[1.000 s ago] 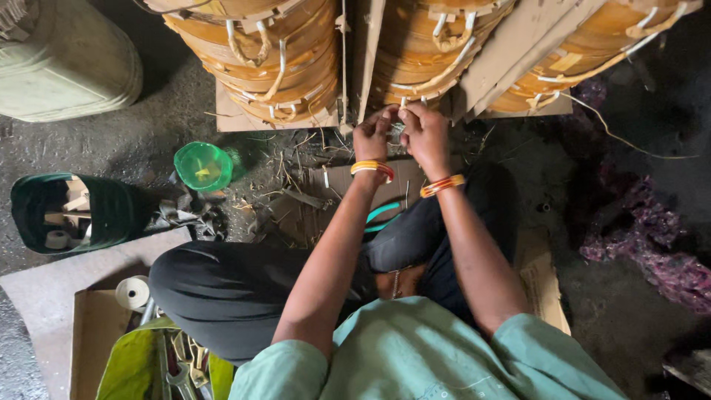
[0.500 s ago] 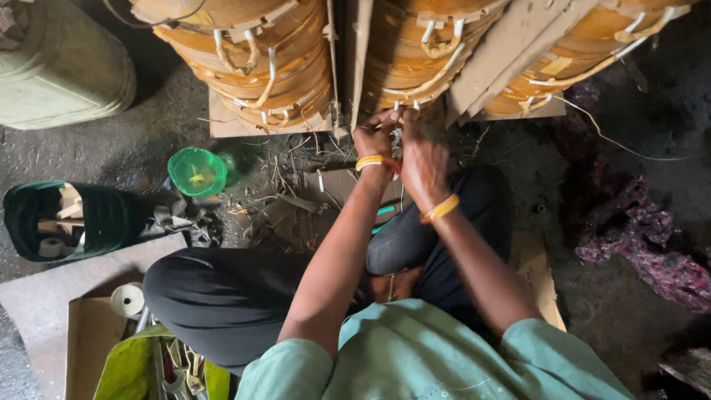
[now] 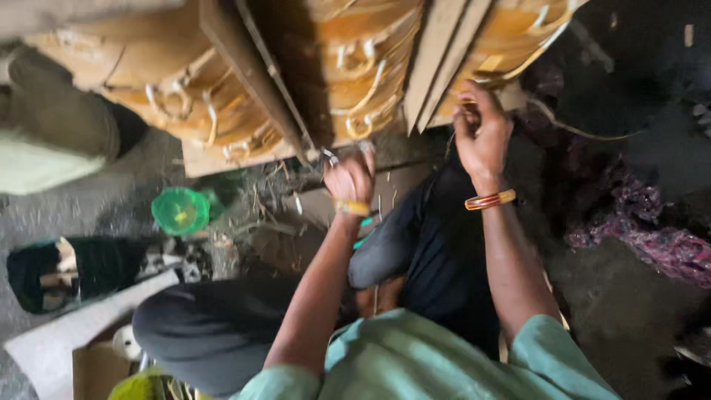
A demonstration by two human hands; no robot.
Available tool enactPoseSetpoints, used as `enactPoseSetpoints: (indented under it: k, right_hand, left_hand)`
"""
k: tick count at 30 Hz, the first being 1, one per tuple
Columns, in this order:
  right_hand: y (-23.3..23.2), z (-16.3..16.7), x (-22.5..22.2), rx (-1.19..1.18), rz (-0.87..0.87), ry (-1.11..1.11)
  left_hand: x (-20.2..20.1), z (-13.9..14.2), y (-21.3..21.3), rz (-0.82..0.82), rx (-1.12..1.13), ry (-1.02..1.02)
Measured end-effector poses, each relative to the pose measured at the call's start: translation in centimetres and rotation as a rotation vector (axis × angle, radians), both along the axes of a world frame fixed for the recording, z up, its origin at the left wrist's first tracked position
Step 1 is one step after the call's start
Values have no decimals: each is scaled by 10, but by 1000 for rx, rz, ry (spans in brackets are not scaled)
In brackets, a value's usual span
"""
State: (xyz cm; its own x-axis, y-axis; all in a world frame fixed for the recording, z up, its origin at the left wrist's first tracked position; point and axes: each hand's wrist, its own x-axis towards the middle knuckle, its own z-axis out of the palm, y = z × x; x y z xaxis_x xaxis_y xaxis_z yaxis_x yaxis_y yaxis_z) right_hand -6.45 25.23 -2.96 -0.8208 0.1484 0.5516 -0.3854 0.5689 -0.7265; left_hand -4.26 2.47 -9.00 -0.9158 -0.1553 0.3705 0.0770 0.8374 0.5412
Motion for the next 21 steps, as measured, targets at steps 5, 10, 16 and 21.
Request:
enactPoseSetpoints:
  k: [5,10,16,21]
  right_hand:
    - [0,52,-34,114,48,-109]
    - [-8,82,-68,462,-97,-174]
    - [-13,123,-67,487,-101,-210]
    - [-8,132,-41,494,-52,-269]
  left_hand:
    - [-14,56,60,-96,20,107]
    - [-92,104,100,-111,-157,-38]
    - [-97,155,114,-48,-240,119]
    - [-60,161,117,-73,-238,68]
